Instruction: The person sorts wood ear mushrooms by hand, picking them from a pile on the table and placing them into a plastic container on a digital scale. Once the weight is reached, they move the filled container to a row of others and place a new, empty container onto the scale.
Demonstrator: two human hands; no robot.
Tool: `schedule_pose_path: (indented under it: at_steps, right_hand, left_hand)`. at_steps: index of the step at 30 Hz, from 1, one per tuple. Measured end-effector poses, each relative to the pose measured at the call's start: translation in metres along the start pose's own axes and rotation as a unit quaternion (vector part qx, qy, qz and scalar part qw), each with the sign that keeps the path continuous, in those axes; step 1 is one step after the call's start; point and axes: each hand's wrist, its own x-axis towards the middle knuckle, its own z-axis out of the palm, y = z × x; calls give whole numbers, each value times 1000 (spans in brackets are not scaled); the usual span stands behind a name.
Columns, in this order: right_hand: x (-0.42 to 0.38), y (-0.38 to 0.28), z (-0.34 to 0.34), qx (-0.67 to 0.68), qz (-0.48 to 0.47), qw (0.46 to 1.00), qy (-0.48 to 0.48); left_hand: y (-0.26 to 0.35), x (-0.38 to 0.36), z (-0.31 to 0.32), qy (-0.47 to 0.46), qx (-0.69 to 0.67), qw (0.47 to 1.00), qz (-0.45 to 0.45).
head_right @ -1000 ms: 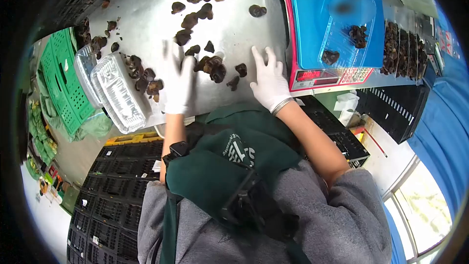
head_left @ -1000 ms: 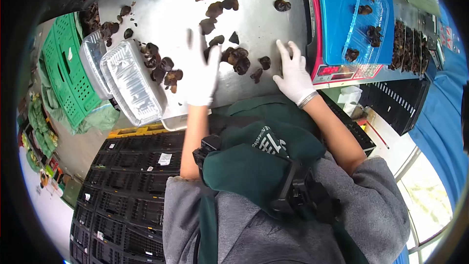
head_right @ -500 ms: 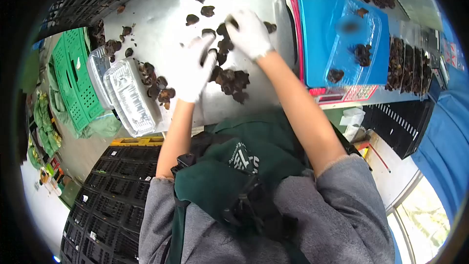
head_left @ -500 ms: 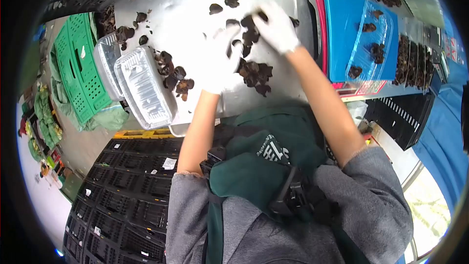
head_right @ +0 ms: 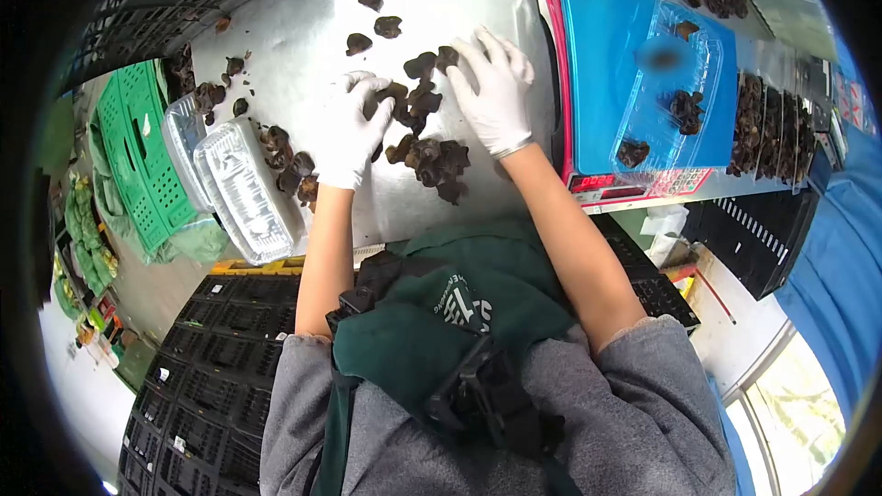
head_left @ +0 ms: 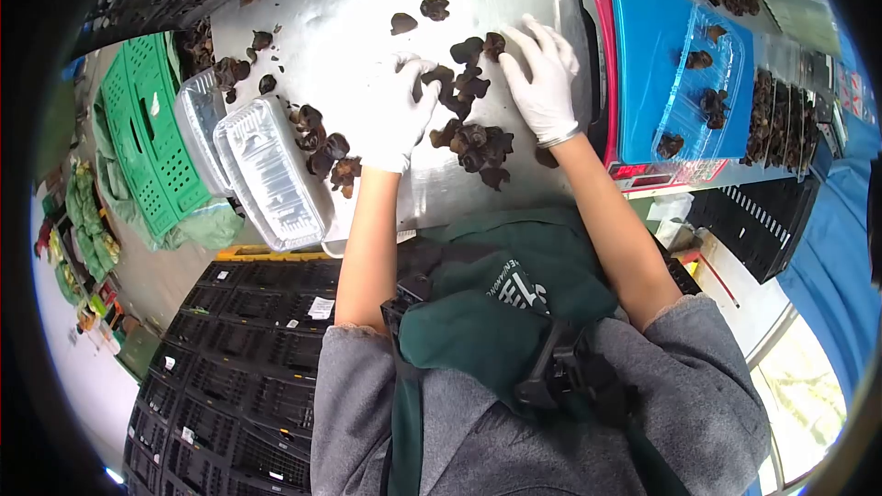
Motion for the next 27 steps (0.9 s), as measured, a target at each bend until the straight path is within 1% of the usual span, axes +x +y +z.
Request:
schedule_pose_path:
  at_steps: [2,3,6,8,10,11,12,13,14,15,16,17,18,19,20,21,22,23,24,25,26,27]
  right_hand:
    - [2,-12,-6,1,19,999,44]
    - [9,-13,-5,9,-4,998,69]
    - [44,-24,14,112,-25,993,-22]
    - [67,-43,38,59,-122,991,6]
    - [76,-61,64,8,-172,985,6]
    - [81,-63,73,-19,-196,980,6]
    - [89,-57,77,1,-207,978,-33]
    - [97,-44,77,19,-216,974,-72]
    - [99,-31,72,35,-225,967,-112]
    - [97,-19,60,57,-155,978,-127]
    - [96,-6,45,79,-87,983,-142]
    - [87,1,27,29,-78,990,-117]
    - [76,5,11,-20,-69,993,-90]
    - [64,13,9,-38,-88,993,-72]
    - [50,11,5,-34,-85,990,-104]
    - [36,5,-2,-28,-84,987,-134]
    - [23,-3,-9,-22,-85,983,-163]
    - [11,-10,-17,6,-81,976,-203]
    - [-1,-16,-23,34,-75,967,-240]
    - [-14,-20,-27,57,-78,966,-240]
    - [-26,-22,-29,79,-80,964,-239]
    - [-31,-25,-31,66,-102,965,-234]
  left_hand:
    - [-6,-12,11,26,-191,979,-67]
    - [-8,-16,14,39,-284,953,-98]
    - [10,-54,-27,57,-319,907,-271]
    - [7,-94,-44,124,-265,926,-239]
    - [-10,-150,-48,138,-274,914,-267]
    - [-15,-179,-54,104,-243,919,-292]
    - [-19,-203,-64,69,-212,922,-316]
    - [-20,-219,-78,-38,-253,910,-327]
    - [-23,-234,-91,-145,-292,884,-335]
    - [-33,-261,-99,-240,-174,881,-369]
    - [-40,-281,-100,-329,-53,856,-395]
    - [-22,-254,-110,-306,-60,850,-424]
    - [-15,-235,-110,-218,-121,889,-383]
    - [-14,-216,-99,-149,-148,924,-320]
    - [9,-178,-97,-97,-203,911,-345]
    - [19,-152,-86,-70,-182,937,-291]
    - [22,-133,-67,-44,-124,972,-193]
    - [24,-118,-49,-39,-29,992,-119]
    - [27,-107,-31,-82,-43,985,-142]
    - [34,-100,-17,-119,38,980,-157]
    - [35,-93,-7,-145,83,976,-142]
    - [39,-87,-5,-117,34,983,-134]
